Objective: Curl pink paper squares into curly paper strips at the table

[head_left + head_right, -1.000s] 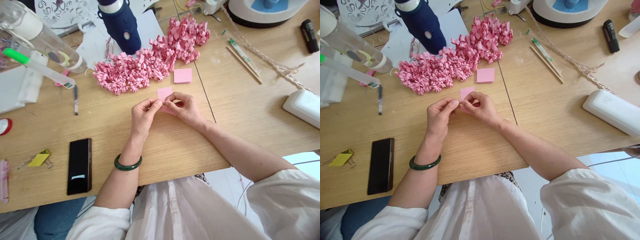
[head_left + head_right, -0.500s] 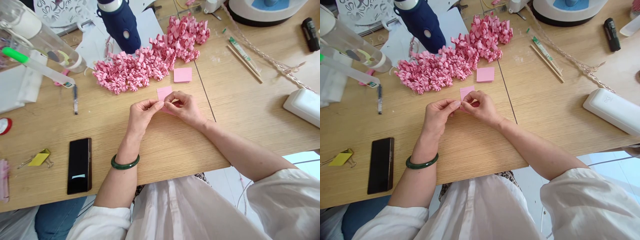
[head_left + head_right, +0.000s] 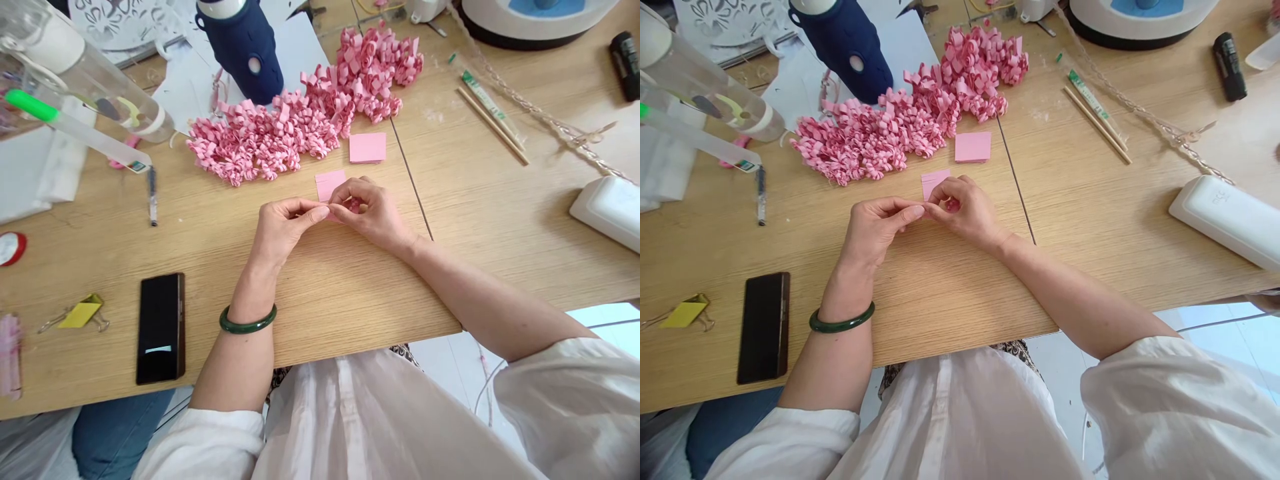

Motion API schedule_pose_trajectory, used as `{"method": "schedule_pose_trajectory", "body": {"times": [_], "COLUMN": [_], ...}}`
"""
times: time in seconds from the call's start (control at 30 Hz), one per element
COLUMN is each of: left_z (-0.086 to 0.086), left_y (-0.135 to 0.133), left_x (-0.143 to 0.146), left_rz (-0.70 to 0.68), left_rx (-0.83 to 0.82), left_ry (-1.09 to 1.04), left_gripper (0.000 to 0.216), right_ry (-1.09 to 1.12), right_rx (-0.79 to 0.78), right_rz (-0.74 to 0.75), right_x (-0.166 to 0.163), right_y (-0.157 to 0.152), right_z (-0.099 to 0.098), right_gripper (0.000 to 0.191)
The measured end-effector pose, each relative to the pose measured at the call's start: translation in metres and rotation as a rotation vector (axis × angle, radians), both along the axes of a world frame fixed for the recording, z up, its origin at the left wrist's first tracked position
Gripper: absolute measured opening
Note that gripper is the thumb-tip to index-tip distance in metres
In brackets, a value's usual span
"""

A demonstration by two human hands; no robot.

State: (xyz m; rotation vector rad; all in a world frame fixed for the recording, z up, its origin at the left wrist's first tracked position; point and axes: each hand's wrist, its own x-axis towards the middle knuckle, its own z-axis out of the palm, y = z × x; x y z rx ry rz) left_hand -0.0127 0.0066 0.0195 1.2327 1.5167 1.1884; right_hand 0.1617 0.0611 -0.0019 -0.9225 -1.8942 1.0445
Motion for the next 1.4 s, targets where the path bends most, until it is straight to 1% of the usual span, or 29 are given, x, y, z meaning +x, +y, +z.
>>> {"method": "schedule_pose_trajectory", "body": {"times": [0.1,0.13,0.2,0.33,0.43,0.53,0.6,0.7,0.8,0.93,1.1,1.23,1.4], "left_z": [-0.001,-0.001,-0.002,-0.003,-0.004,-0.004,-0.004,-0.005,-0.006,-0.008,-0.01,-0.011,-0.014], "left_y": [0.001,0.001,0.002,0.005,0.006,0.006,0.006,0.006,0.006,0.006,0.005,0.003,0.001], "left_x": [-0.001,0.0,0.0,0.002,0.005,0.007,0.008,0.009,0.008,0.009,0.01,0.012,0.016], "left_rz": [0.006,0.021,0.067,0.13,0.144,0.167,0.183,0.219,0.252,0.254,0.242,0.204,0.172], "left_rx": [0.007,0.012,0.012,-0.011,0.005,0.019,0.023,0.03,0.034,0.046,0.07,0.133,0.161], "left_ry": [-0.053,-0.072,-0.121,-0.274,-0.349,-0.375,-0.381,-0.388,-0.38,-0.349,-0.269,-0.174,-0.068], "left_gripper": [0.008,0.01,0.013,0.02,0.023,0.025,0.026,0.026,0.026,0.025,0.02,0.017,0.015], "right_ry": [0.028,0.06,0.147,0.309,0.431,0.494,0.513,0.555,0.57,0.555,0.495,0.451,0.428], "right_rx": [0.015,-0.001,-0.053,-0.207,-0.397,-0.553,-0.599,-0.652,-0.699,-0.717,-0.651,-0.598,-0.507], "right_rz": [-0.001,-0.014,-0.058,-0.109,-0.064,0.016,0.051,0.043,0.055,0.129,0.154,0.132,0.062], "right_x": [0.001,0.001,0.003,0.004,0.002,0.0,-0.001,-0.002,-0.003,-0.004,-0.003,-0.005,-0.006], "right_y": [0.0,0.0,0.0,0.003,0.003,0.001,0.0,0.0,0.0,-0.002,-0.006,-0.008,-0.008], "right_z": [0.0,0.0,0.002,0.005,0.006,0.008,0.009,0.01,0.009,0.01,0.014,0.013,0.012], "right_gripper": [0.016,0.017,0.025,0.044,0.052,0.05,0.05,0.052,0.049,0.05,0.048,0.047,0.03]}}
